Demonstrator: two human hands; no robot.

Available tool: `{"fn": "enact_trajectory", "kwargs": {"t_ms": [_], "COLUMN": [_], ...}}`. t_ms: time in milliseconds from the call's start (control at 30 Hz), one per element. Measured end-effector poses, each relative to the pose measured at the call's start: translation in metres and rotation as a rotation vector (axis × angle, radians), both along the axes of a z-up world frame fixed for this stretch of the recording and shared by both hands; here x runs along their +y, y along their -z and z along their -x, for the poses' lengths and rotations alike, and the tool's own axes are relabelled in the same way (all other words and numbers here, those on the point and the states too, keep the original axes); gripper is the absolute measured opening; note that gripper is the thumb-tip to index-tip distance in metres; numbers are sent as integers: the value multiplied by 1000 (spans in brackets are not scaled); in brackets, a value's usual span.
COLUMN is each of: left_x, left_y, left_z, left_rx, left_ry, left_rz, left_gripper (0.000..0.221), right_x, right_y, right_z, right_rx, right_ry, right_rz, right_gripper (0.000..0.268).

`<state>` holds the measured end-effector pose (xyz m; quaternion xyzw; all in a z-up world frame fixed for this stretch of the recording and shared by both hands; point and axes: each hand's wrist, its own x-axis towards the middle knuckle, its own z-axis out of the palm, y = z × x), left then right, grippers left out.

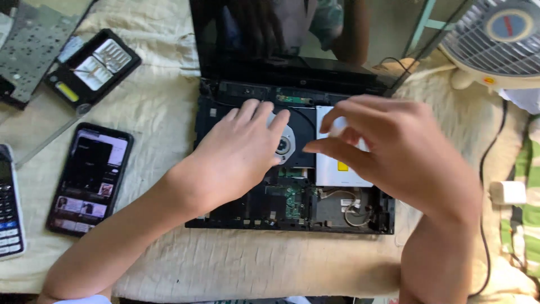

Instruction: Managing internal wiring and repositioning the optical drive inside a laptop during a repair process.

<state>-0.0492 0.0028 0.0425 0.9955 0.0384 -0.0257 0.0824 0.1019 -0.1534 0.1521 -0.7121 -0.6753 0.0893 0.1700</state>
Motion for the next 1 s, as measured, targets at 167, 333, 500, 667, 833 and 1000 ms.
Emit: {"fn": "enact_trajectory", "kwargs": {"t_ms": [167, 333, 500, 667, 833, 1000], "left_x": [0, -12, -37, -29, -20, -13], "left_y": [-7, 7, 54, 31, 23, 24], "left_z": [1, -4, -17, -19, -20, -17], "left_rx": [115, 129, 113, 262, 331, 303], "left_ry": [-104, -120, -159, -144, -98, -41], "left_rz": [-130, -143, -111, 139, 204, 247], "left_gripper": [57, 41, 58, 51, 56, 44], "right_x": [17, 23, 25, 25, 24, 23], "right_y": [51, 79, 80, 81, 80, 82], "right_z": [-6, -8, -9, -12, -14, -14], "right_rx": [209, 263, 299, 319, 297, 294], "right_ry": [105, 86, 87, 57, 62, 78], "right_rz": [20, 21, 42, 66, 101, 81], "right_gripper": [18, 18, 16, 17, 18, 19]}}
